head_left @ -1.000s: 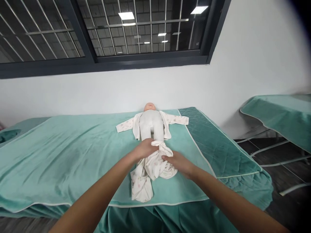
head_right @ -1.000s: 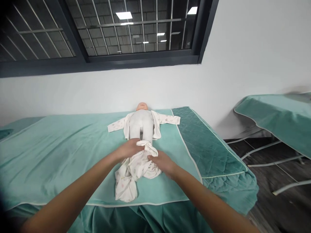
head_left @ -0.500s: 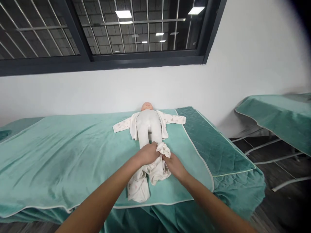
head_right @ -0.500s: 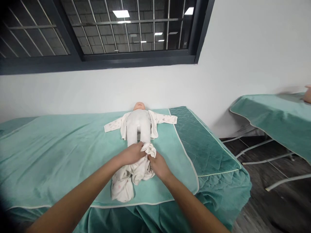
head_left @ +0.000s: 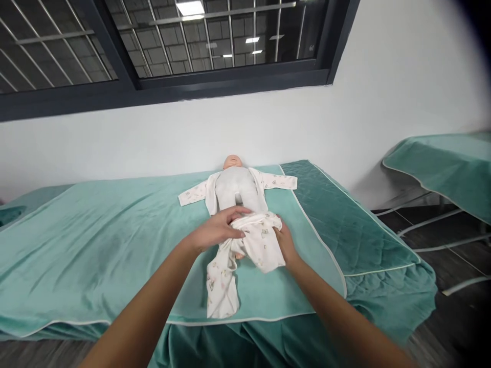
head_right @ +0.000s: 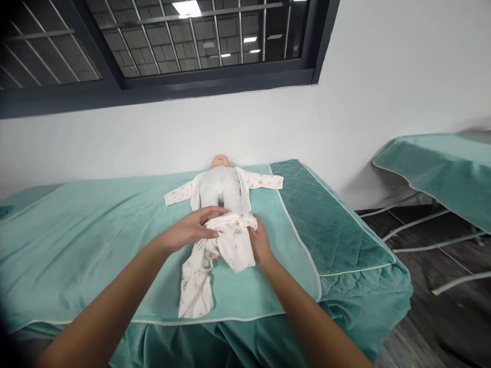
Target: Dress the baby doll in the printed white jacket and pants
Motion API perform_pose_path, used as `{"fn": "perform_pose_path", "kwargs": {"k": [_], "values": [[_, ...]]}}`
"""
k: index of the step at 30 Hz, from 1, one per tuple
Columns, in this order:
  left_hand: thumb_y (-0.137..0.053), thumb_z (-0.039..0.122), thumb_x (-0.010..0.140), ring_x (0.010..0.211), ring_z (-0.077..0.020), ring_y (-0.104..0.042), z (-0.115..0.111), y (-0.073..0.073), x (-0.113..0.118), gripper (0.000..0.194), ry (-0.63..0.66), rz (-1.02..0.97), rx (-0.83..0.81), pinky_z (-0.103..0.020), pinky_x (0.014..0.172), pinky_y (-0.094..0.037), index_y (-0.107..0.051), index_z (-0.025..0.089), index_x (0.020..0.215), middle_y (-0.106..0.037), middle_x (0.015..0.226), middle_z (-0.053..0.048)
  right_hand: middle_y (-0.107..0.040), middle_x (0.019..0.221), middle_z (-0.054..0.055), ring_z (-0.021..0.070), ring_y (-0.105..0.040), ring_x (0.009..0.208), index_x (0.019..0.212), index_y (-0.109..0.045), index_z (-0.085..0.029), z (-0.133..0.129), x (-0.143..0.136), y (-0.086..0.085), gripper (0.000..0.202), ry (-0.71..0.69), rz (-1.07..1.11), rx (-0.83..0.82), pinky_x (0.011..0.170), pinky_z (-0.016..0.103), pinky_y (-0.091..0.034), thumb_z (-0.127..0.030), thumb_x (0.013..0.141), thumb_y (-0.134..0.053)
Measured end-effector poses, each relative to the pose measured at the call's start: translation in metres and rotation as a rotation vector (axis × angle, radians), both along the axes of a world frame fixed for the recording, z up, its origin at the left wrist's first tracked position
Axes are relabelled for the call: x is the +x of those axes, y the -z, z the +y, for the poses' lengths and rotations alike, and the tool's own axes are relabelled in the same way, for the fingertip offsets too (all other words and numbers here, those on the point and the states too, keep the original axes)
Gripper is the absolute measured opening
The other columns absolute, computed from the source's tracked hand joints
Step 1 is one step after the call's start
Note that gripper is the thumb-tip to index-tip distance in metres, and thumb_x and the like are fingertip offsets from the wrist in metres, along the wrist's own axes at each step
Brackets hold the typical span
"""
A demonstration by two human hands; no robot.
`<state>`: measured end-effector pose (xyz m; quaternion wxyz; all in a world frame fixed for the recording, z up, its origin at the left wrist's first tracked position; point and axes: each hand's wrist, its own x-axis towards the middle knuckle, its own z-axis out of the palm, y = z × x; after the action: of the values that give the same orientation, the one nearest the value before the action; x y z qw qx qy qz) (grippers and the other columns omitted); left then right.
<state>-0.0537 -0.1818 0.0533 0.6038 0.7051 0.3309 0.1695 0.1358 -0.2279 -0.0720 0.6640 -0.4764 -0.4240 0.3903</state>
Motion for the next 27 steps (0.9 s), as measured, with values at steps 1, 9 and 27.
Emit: {"fn": "perform_pose_path", "kwargs": {"k": [1, 9, 27], "values": [[-0.072, 0.022, 0.07, 0.091, -0.0192, -0.06, 0.005, 0.003, 0.003, 0.057, -0.056, -0.003, 0.043, -0.028, 0.075, -0.045, -0.058, 0.022, 0.125, -0.064, 0.101, -0.004, -0.065, 0.091, 0.002, 0.0198, -0.057, 0.083, 0.093, -0.057, -0.022, 0.007, 0.002, 0.002, 0.018, 0.019, -0.024, 0.008, 0.079, 0.032, -0.046, -0.036, 0.081, -0.057], [-0.06, 0.014, 0.071, 0.085, -0.0185, -0.063, 0.052, 0.024, 0.036, 0.034, -0.365, 0.094, 0.494, -0.029, 0.077, -0.045, -0.065, 0.02, 0.104, -0.069, 0.092, -0.001, -0.063, 0.088, 0.001, 0.0199, -0.055, 0.085, 0.087, -0.057, -0.022, 0.061, 0.02, 0.001, 0.013, 0.093, -0.22, 0.043, 0.082, 0.033, -0.043, -0.033, 0.083, -0.051], [-0.079, 0.029, 0.073, 0.071, -0.0121, -0.061, 0.055, 0.042, 0.01, 0.029, -0.412, -0.461, -0.077, -0.023, 0.065, -0.046, -0.063, 0.02, 0.096, -0.065, 0.084, 0.0, -0.068, 0.088, 0.0, 0.0182, -0.06, 0.081, 0.095, -0.068, -0.022, 0.08, 0.025, -0.093, 0.039, -0.547, -0.727, 0.025, 0.069, 0.028, -0.044, -0.056, 0.077, -0.07]]}}
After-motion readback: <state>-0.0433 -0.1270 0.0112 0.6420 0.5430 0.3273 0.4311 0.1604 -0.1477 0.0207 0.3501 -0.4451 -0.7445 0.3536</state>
